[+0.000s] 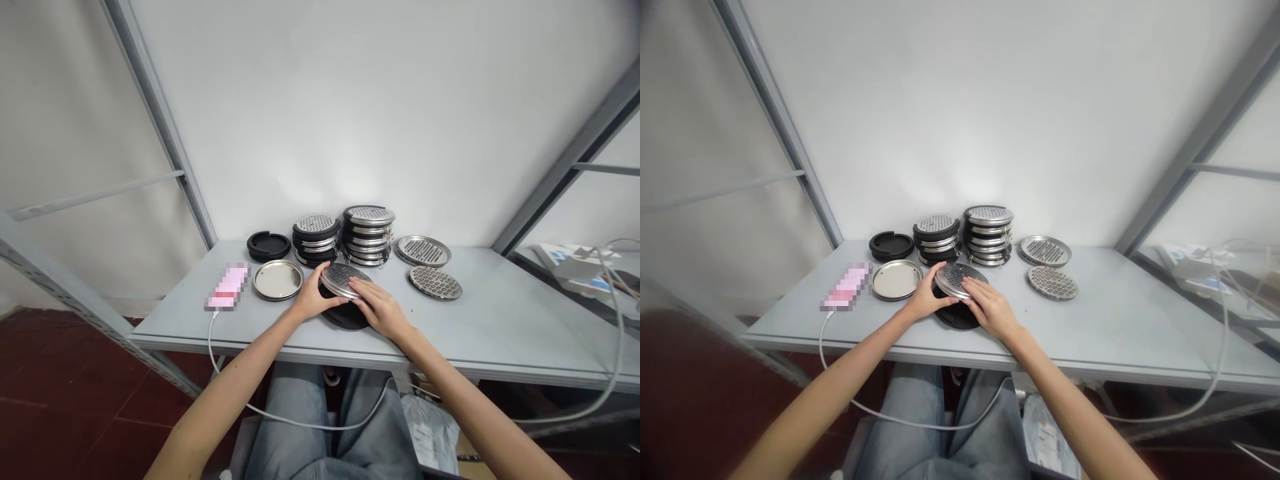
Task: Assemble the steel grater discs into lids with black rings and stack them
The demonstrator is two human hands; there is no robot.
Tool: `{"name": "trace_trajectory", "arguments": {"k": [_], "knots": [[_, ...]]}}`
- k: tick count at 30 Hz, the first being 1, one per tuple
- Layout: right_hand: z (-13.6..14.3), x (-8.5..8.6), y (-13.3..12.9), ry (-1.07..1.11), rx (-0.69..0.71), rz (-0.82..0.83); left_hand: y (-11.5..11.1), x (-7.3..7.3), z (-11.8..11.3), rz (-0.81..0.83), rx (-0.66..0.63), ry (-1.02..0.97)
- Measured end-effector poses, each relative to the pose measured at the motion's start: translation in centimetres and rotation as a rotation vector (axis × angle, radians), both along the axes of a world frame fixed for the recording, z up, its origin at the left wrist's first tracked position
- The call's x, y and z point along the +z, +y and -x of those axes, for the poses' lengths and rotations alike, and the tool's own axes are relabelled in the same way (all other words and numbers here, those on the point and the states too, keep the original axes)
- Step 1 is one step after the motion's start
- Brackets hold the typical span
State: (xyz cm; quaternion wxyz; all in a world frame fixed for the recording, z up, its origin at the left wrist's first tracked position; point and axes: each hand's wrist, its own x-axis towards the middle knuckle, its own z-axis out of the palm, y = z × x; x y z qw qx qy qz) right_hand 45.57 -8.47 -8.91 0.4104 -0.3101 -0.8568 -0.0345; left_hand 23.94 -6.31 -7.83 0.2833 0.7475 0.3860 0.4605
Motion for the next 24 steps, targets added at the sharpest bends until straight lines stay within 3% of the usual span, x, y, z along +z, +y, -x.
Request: {"name": "trace_trajectory", "arguments": {"k": [16, 24], "knots": [[0.29, -0.15, 0.23, 0.027, -0.007, 0.003, -0.24, 0.38, 0.01, -0.052, 0.002, -0.002], [0.41, 0.00, -0.10, 0.050, -0.030, 0.047, 0.04, -0.40, 0.11, -0.096, 0.066, 0.003]]}}
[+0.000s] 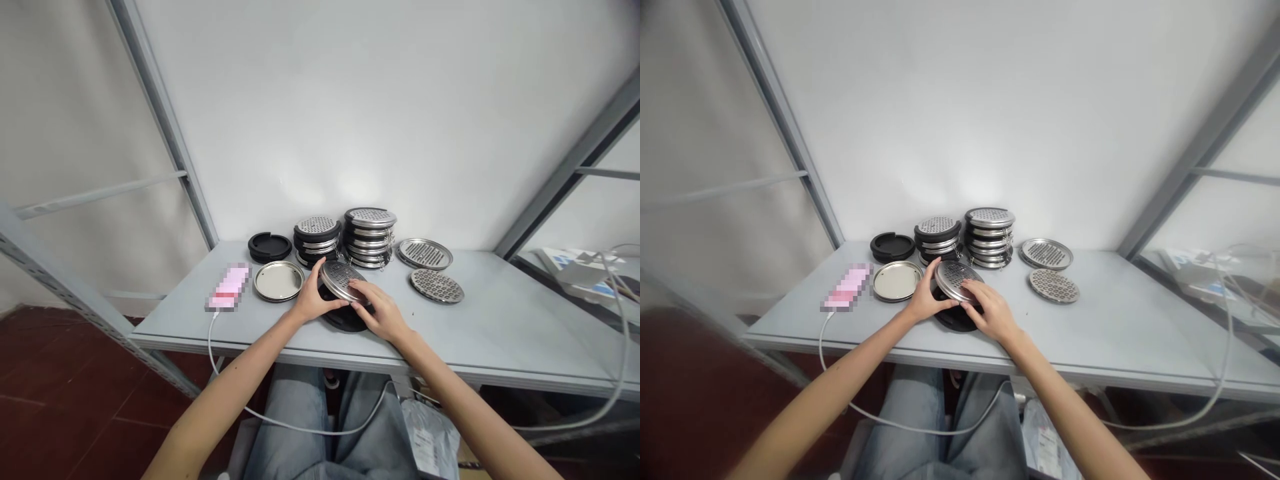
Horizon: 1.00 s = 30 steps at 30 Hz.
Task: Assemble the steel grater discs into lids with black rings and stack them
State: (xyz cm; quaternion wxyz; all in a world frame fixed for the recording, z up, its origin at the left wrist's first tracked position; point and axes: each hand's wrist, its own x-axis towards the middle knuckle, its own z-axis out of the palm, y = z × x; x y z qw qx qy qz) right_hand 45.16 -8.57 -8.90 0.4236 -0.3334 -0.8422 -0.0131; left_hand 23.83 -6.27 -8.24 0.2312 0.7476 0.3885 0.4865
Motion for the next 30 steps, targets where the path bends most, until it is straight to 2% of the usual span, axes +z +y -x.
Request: {"name": "trace_trajectory", "arguments": {"k": [8, 13, 17, 20, 25, 30], "knots": [[-0.3, -0.5, 0.3, -0.048, -0.009, -0.094, 0.1, -0.2, -0.1, -0.029, -0.003, -0.002], [-1.5, -0.9, 0.7, 0.119, -0.157, -0.101, 0.2, -0.4, 0.0, 0.037, -0.062, 0.049], [-3.2, -1.1, 1.1, 0.289, -0.345, -0.096, 0.7, -1.0, 0.3, 0.042, -0.121, 0.074], [-4.5, -1.3, 1.1, 0.323, -0.429, -0.115, 1.1, -1.3, 0.5, 0.035, -0.140, 0.081], [-6.2, -1.6, 0.4, 0.214, -0.448, -0.207, 1.1, -1.0, 0.4, 0.004, -0.109, 0.083], [-7.1, -1.7, 0.0, 0.038, -0.320, -0.304, 1.0, -0.9, 0.5, 0.014, -0.085, 0.083]]}}
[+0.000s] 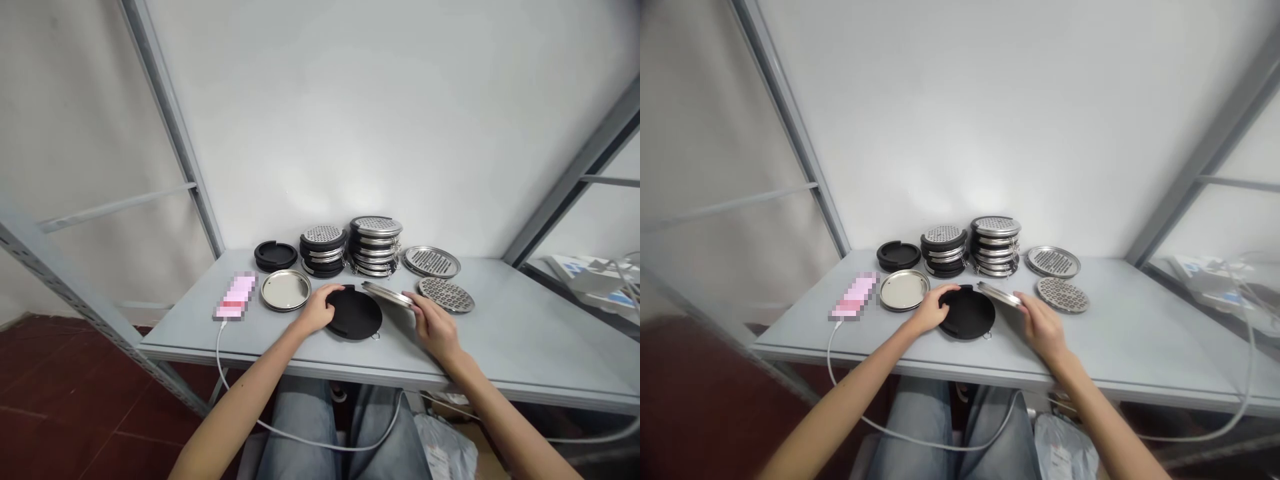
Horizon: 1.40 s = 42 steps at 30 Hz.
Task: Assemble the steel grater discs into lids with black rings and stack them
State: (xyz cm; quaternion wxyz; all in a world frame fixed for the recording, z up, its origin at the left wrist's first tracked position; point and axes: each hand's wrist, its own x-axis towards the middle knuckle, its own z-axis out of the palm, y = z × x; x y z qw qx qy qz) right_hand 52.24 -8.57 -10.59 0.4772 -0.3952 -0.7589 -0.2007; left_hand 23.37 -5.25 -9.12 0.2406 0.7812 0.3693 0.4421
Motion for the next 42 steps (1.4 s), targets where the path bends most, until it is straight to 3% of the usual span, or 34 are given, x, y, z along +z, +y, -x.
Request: {"name": "trace_trajectory", "arguments": {"k": [5, 9, 19, 22, 25, 28, 31, 33, 39, 42], "knots": [[0.1, 0.1, 0.3, -0.093, 0.010, 0.024, 0.1, -0.1, 0.0, 0.004, 0.021, -0.036], [0.6, 0.3, 0.4, -0.139, 0.025, 0.075, -0.7, 0.6, 0.6, -0.087, 0.078, -0.079], [1.4, 0.5, 0.3, -0.289, 0.066, 0.252, -3.2, 6.1, 3.9, -0.305, 0.099, 0.077], [1.7, 1.0, 0.1, -0.275, 0.071, 0.351, -3.4, 6.9, 4.1, -0.322, 0.065, 0.059], [3.1, 2.9, -0.3, -0.153, 0.081, 0.416, -3.9, 7.1, 3.7, -0.327, 0.034, 0.043], [5.8, 6.6, -0.6, -0.055, 0.142, 0.446, -4.5, 7.6, 3.4, -0.331, -0.040, 0.085], [8.7, 10.6, -0.6, -0.257, 0.254, 0.468, -4.9, 8.8, 3.6, -0.334, -0.096, 0.126], [10.3, 12.5, -0.3, -0.344, 0.232, 0.463, -5.1, 9.7, 4.0, -0.347, -0.111, 0.130], [12.8, 14.5, 1.8, -0.420, 0.210, 0.489, -5.5, 11.7, 5.6, -0.354, -0.125, 0.150], [14.2, 15.6, 2.5, -0.472, 0.095, 0.563, -4.6, 11.8, 7.0, -0.327, -0.115, 0.158]]}}
